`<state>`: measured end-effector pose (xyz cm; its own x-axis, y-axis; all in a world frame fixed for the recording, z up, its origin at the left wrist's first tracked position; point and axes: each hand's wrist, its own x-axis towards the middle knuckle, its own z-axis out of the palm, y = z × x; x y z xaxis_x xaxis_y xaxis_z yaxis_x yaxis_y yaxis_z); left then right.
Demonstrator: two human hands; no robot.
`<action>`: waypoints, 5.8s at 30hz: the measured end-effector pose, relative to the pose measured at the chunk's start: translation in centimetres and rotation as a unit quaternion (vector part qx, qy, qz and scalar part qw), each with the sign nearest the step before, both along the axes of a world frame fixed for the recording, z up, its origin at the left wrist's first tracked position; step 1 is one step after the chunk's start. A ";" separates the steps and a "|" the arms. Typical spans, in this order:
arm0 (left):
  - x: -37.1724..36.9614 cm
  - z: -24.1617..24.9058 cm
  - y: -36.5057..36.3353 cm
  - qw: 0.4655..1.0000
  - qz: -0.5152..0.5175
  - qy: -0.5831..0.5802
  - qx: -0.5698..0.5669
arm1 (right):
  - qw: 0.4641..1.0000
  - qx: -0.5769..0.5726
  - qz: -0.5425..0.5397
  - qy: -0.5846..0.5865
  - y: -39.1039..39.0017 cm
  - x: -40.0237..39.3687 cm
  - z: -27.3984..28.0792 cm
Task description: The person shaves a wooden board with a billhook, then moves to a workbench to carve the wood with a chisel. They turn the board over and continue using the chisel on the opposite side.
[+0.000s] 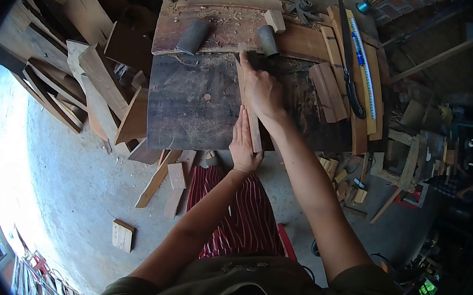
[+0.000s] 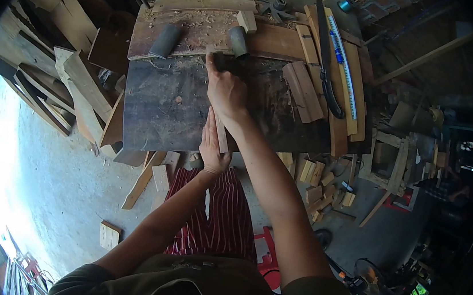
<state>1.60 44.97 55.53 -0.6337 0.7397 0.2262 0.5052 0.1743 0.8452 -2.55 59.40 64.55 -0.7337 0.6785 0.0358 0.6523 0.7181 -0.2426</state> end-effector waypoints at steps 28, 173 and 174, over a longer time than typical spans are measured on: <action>0.2 -0.3 0.2 1.000 0.018 0.013 0.003 | 0.999 -0.038 0.025 0.010 -2.5 3.5 0.0; 15.2 33.4 -0.5 0.573 -0.516 -0.543 0.333 | 0.984 -0.168 -0.025 0.060 -0.3 19.8 -7.1; 17.6 33.5 -1.5 0.573 -0.518 -0.541 0.333 | 0.984 -0.163 -0.023 0.067 -0.2 19.9 -7.2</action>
<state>19.25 43.49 89.07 0.0317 0.8243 0.5653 -0.8367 -0.2875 0.4662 17.31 59.21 57.33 -0.7050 0.7029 -0.0946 0.6289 0.5578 -0.5416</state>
